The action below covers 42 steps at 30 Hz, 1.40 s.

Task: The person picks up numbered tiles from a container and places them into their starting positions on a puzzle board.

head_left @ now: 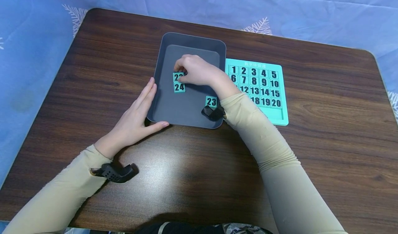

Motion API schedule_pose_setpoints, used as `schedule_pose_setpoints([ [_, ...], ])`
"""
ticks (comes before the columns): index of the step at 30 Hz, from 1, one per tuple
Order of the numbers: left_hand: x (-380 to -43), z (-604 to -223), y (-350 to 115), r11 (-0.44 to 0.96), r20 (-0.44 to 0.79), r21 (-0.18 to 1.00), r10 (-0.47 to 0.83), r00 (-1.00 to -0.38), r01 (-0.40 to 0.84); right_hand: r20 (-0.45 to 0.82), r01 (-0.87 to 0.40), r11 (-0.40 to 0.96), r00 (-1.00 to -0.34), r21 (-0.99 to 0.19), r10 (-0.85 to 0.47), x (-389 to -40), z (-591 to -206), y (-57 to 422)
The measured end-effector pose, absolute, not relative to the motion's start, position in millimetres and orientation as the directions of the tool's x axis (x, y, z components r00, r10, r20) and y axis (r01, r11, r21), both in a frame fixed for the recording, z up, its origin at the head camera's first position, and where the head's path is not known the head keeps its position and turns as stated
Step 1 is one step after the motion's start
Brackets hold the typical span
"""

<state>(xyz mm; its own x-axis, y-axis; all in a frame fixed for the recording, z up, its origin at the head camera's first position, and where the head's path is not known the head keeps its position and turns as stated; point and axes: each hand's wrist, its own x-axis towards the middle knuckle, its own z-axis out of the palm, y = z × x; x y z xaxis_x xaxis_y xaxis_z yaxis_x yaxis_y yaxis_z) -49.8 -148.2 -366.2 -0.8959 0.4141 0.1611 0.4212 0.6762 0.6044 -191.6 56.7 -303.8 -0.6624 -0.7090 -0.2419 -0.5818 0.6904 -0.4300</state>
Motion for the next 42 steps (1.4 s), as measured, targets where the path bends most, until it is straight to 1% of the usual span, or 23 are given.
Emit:
schedule_pose_setpoints([
  [7,-50.2,-365.8,-147.9,0.677,0.154,0.607,0.413,-0.897,0.416,-0.26,-0.575,0.698,-0.661,-0.426,-0.704,-191.7,-303.9,56.7],
  [14,-50.4,-365.5,-148.2,0.672,0.159,0.61,0.416,-0.895,0.421,-0.297,-0.587,0.709,-0.649,-0.391,-0.701,-191.6,-304.1,55.4],
  [22,-49.8,-366.6,-148.7,0.675,0.171,0.598,0.42,-0.891,0.433,-0.283,-0.582,0.702,-0.651,-0.411,-0.705,-189.8,-301.8,56.3],
  [31,-48.6,-366.3,-148.3,0.674,0.159,0.607,0.416,-0.895,0.421,-0.189,-0.59,0.684,-0.682,-0.429,-0.706,-179.5,-289.5,56.3],
  [37,-48.7,-366.3,-148.5,0.671,0.162,0.61,0.416,-0.895,0.422,-0.085,-0.603,0.656,-0.704,-0.454,-0.706,-163.5,-267.8,61.6],
  [42,-49.2,-367.1,-148.5,0.672,0.17,0.605,0.416,-0.893,0.428,-0.003,-0.623,0.647,-0.719,-0.44,-0.695,-149.2,-250.5,70.7],
])
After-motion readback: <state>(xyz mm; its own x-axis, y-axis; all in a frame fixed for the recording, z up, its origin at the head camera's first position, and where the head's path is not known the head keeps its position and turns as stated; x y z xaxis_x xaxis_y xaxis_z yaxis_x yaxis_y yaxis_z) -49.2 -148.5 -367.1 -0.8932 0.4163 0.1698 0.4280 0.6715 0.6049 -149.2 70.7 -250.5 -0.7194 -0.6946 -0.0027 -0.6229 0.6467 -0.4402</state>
